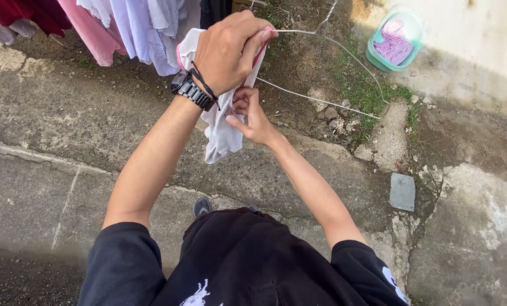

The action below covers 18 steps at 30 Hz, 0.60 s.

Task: Hang wet laundry items on a rack to dry outdoors.

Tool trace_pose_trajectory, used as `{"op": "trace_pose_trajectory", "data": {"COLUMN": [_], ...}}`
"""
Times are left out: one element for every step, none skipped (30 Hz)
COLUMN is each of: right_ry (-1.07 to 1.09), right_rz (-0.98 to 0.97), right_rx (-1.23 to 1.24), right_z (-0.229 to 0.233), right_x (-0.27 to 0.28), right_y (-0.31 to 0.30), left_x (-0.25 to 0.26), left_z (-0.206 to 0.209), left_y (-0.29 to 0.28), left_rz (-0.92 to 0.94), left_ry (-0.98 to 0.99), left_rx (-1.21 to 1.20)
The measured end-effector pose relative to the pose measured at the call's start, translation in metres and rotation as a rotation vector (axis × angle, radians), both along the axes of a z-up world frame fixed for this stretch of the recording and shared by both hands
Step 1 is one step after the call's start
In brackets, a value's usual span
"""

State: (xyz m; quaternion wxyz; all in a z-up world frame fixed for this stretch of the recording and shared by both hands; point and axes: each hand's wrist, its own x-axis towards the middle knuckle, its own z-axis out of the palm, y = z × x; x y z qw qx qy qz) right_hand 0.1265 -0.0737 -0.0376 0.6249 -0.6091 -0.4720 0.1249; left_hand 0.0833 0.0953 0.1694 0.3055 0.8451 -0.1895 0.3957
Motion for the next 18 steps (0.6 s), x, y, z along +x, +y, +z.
{"op": "trace_pose_trajectory", "data": {"right_ry": [0.0,0.033,0.062,0.06,-0.057,-0.174,-0.171,-0.334,-0.501,-0.5,-0.506,-0.512,-0.509,-0.6,-0.69,-0.688,-0.784,-0.879], "right_rz": [0.0,0.012,0.029,0.031,-0.011,-0.054,-0.054,-0.102,-0.149,-0.149,-0.189,-0.23,-0.234,-0.285,-0.339,-0.347,-0.338,-0.329], "right_rx": [0.001,-0.149,-0.298,-0.297,-0.388,-0.478,-0.477,-0.628,-0.776,-0.775,-0.81,-0.845,-0.844,-0.82,-0.797,-0.798,-0.755,-0.711], "right_z": [0.0,0.001,0.002,0.016,0.029,0.042,0.04,0.039,0.038,0.046,0.055,0.063,0.074,0.084,0.094,0.093,0.093,0.093], "right_x": [0.001,0.002,0.004,0.004,0.003,0.003,0.01,0.018,0.027,0.034,0.041,0.049,0.052,0.056,0.06,0.065,0.072,0.078], "right_y": [0.001,0.002,0.004,-0.001,-0.005,-0.009,-0.02,-0.031,-0.042,-0.053,-0.064,-0.075,-0.083,-0.092,-0.101,-0.106,-0.111,-0.117], "left_x": [-0.001,-0.002,-0.002,-0.003,-0.004,-0.005,-0.006,-0.008,-0.008,-0.009,-0.011,-0.012,-0.013,-0.014,-0.013,-0.014,-0.013,-0.011], "left_z": [-0.001,-0.002,-0.002,-0.004,-0.006,-0.009,-0.015,-0.02,-0.025,-0.031,-0.036,-0.042,-0.046,-0.051,-0.055,-0.058,-0.059,-0.06], "left_y": [0.003,0.006,0.009,0.014,0.019,0.025,0.031,0.037,0.044,0.048,0.052,0.056,0.057,0.057,0.057,0.057,0.057,0.056], "left_rz": [0.0,0.011,0.023,0.026,0.063,0.101,0.099,0.156,0.213,0.213,0.254,0.296,0.292,0.311,0.328,0.32,0.324,0.327], "left_ry": [0.0,-0.012,-0.026,-0.029,-0.022,-0.014,-0.012,0.002,0.014,0.015,0.033,0.052,0.052,0.062,0.071,0.07,0.081,0.092], "left_rx": [0.001,0.011,0.02,0.022,0.033,0.044,0.045,0.05,0.055,0.056,0.079,0.103,0.105,0.112,0.118,0.12,0.108,0.096]}}
